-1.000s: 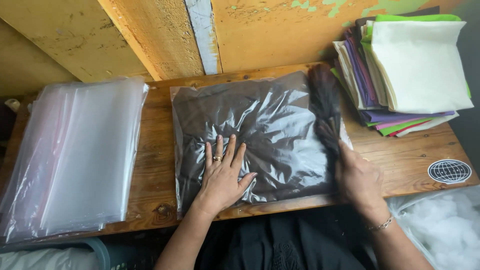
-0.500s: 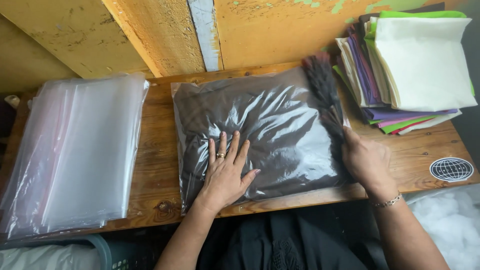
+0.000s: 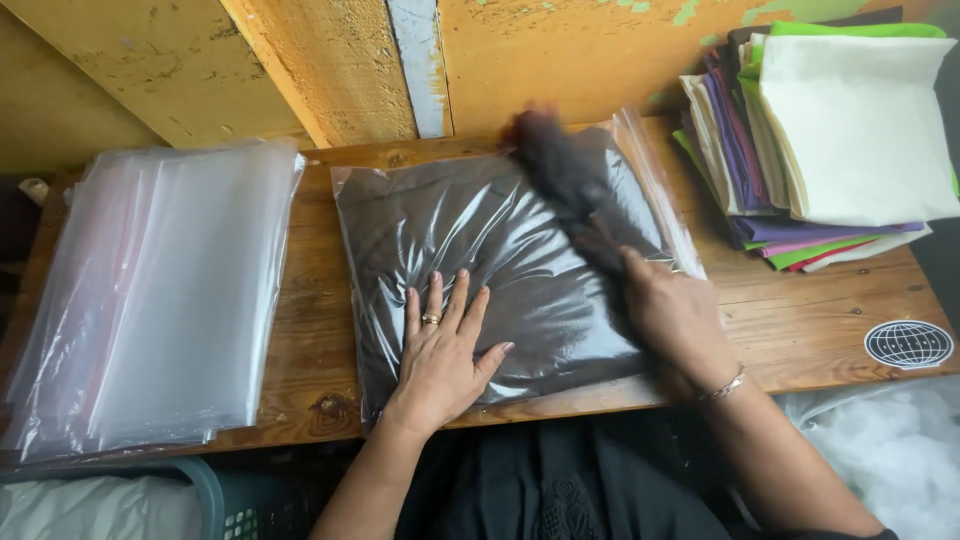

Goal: The person seals a dark fabric inside a clear plastic bag, then uses a feather duster to wipe the bag's surface. The sealed bag is placed into a green laundry basket. The person then unfolds a cream-colored fabric and wipes it with the feather duster.

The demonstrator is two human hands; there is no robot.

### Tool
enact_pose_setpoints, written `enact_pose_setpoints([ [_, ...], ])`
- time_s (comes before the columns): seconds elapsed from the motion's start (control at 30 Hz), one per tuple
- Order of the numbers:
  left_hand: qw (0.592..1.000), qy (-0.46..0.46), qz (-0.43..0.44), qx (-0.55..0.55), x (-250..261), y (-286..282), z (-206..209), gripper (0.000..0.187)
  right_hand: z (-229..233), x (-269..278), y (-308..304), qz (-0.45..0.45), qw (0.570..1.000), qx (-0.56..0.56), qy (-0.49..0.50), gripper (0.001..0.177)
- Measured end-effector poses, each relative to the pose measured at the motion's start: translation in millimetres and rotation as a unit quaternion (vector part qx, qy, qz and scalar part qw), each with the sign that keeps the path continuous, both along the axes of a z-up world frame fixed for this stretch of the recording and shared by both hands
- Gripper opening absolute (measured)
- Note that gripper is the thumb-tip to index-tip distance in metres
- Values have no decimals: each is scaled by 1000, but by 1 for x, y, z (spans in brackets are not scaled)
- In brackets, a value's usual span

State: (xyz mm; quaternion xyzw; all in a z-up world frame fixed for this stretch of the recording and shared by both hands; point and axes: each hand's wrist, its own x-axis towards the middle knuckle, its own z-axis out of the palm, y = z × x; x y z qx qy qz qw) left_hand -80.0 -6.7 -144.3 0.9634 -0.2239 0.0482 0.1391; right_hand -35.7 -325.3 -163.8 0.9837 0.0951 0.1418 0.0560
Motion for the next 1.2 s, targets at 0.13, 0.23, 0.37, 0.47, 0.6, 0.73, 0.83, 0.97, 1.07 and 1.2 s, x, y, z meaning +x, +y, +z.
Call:
enact_pose_setpoints([
  [0.13,1000,6,10,6,-8,-1,-3,74,13,4,-27,-163,978,69,114,41],
  [0.23,999,36,28,1,-6,-5,-3,74,19,-19,-13,-97,993,57,-15,32],
  [0.37,999,-10,35,-8,-5,-12,-5,70,26,-75,37,125,989,12,-71,52],
  [0.47,999,-22,32,-12,-5,-7,-5,61,-4,-81,37,173,985,17,6,62],
  [0.6,999,-30,33,0,-9,-3,-10,65,-12,-42,-5,-31,999,-10,37,53],
  [0.73,999,-10,35,-2,-15,-3,-11,65,5,-13,-50,-193,973,16,122,32],
  [0.83,998,33,39,-27,-21,-2,-1,65,4,-13,-63,-202,979,18,36,36],
  [0.97,993,7,61,-101,-22,7,24,58,27,-39,-25,-121,992,-17,-45,56],
  [1.07,994,-23,100,-32,-19,20,21,58,42,-51,9,-80,997,-12,17,69],
  [1.2,991,43,115,46,-30,32,1,71,47,-41,31,-106,981,36,157,66],
])
